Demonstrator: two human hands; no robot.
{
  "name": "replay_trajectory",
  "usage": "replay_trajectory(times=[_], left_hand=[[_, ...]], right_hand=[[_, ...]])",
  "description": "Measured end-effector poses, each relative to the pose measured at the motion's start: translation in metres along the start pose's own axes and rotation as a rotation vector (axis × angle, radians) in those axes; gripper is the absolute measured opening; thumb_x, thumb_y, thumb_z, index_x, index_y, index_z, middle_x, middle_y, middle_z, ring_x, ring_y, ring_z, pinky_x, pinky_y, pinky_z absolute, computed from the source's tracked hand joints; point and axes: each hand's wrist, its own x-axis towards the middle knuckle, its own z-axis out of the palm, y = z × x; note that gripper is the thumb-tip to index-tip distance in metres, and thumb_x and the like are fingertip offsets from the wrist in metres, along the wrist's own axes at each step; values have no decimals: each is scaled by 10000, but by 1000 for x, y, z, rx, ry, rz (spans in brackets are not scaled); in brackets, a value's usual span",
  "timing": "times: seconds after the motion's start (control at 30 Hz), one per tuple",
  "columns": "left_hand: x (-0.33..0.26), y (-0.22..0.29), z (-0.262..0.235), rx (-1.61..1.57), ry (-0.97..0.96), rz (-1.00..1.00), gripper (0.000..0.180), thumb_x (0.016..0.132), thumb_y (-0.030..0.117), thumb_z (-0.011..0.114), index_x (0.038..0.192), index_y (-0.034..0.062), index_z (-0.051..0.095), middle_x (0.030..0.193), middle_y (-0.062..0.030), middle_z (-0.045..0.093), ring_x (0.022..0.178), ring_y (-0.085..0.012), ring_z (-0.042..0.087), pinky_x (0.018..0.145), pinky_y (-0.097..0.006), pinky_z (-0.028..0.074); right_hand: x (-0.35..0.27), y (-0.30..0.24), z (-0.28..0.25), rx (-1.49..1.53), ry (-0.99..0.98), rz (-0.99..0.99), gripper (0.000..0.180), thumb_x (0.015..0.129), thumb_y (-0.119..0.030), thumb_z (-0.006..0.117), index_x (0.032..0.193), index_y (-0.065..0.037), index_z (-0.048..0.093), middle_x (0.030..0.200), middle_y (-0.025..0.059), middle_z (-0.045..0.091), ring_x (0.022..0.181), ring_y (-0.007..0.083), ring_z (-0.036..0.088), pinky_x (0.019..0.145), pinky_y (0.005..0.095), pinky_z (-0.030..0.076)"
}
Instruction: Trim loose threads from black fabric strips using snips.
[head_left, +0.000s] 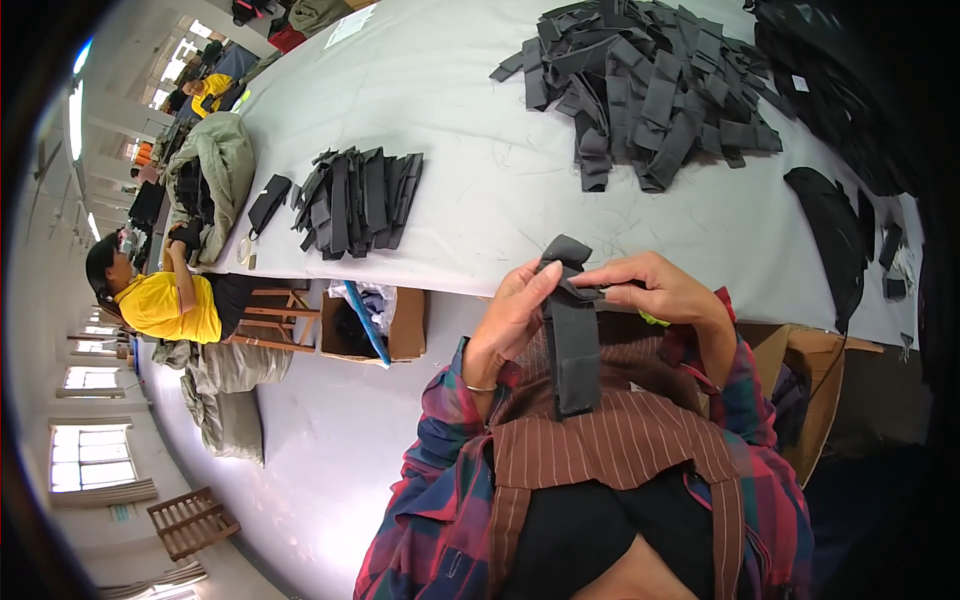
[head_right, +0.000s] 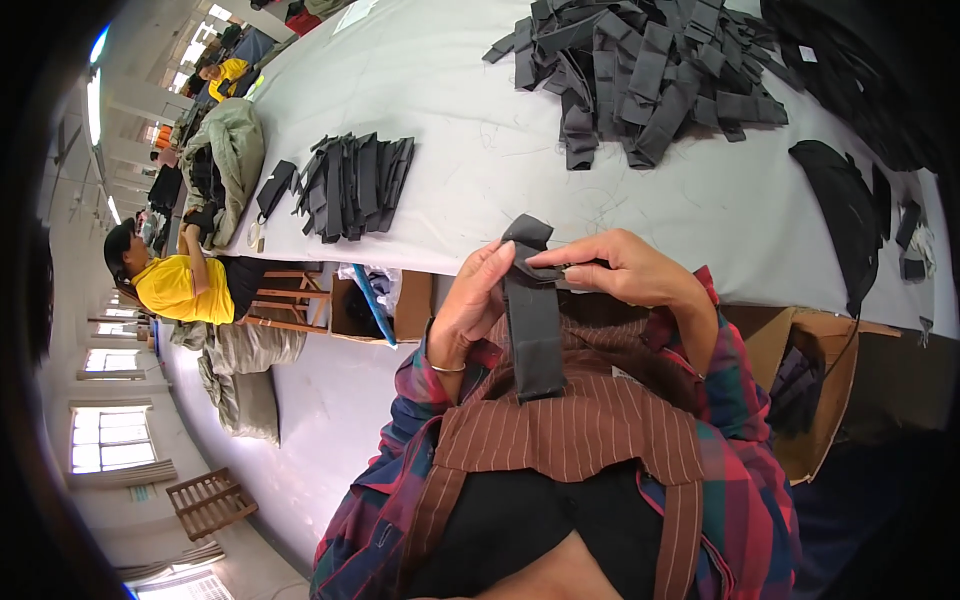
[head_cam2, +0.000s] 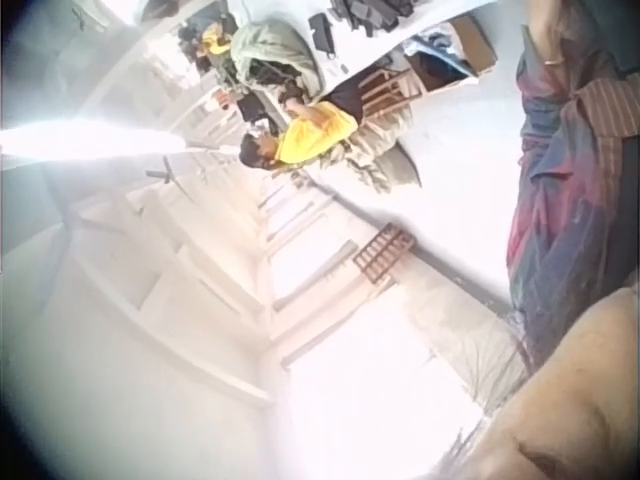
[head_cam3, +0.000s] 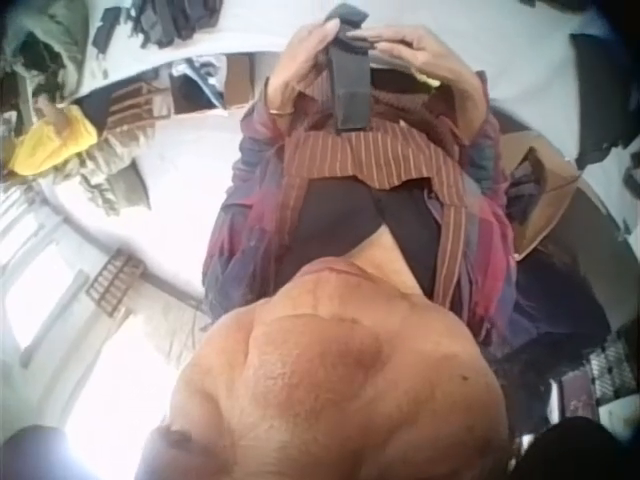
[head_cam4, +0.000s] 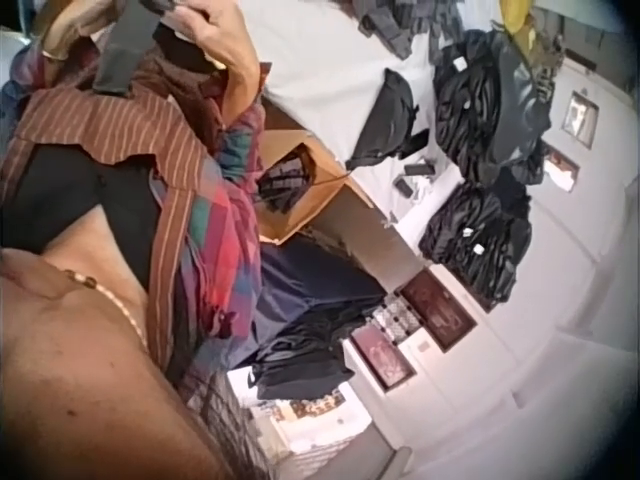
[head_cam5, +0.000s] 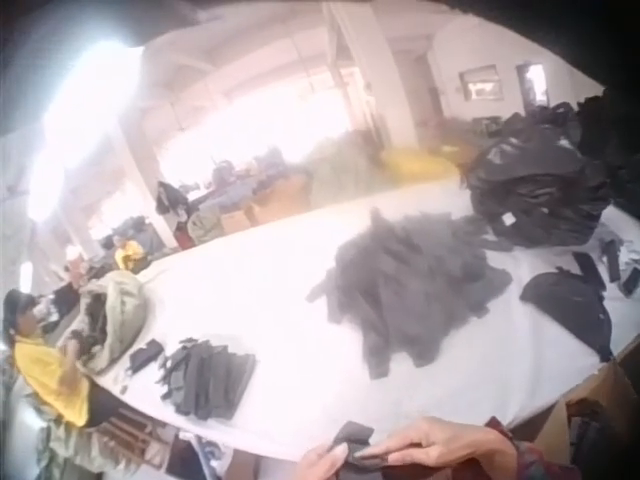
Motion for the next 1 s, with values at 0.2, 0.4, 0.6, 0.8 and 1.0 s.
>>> replay_trajectory(times=[0.2,0.4,0.6,0.8,1.0], left_hand=[[15,-3,-12,60,-128,-49,591,816,248,712,1287,-3,459,1120,-60,585,1024,-134,560,908,-285,451],[18,4,-7,200,-249,-59,784,696,165,781,1350,-2,383,1221,-54,529,1130,-160,503,991,-307,387],[29,2,1,109,-108,-118,545,799,82,625,1305,3,437,1136,-46,561,1054,-128,533,939,-266,408],[39,-22,-4,106,146,-113,271,922,288,543,984,24,537,788,-125,608,633,-195,622,569,-346,538],[34,-21,2,-144,172,9,346,946,365,470,1035,32,498,743,-95,537,630,-197,545,587,-313,471]], right_hand=[[0,1,-12,0,-17,19,393,854,16,517,1226,-84,597,1083,86,652,933,128,559,855,263,431],[-10,4,-19,40,-1,55,398,852,12,533,1229,-99,598,1093,91,650,977,135,562,891,268,422],[-11,1,-17,-18,89,28,362,847,3,551,1186,-100,625,1085,102,664,969,159,598,866,279,442],[-12,14,-7,-211,262,59,299,848,-56,588,1141,-81,642,1052,110,676,908,219,646,796,288,479],[-7,8,11,-338,760,-137,242,845,-88,585,1079,-67,642,984,110,668,837,253,636,723,294,482]])
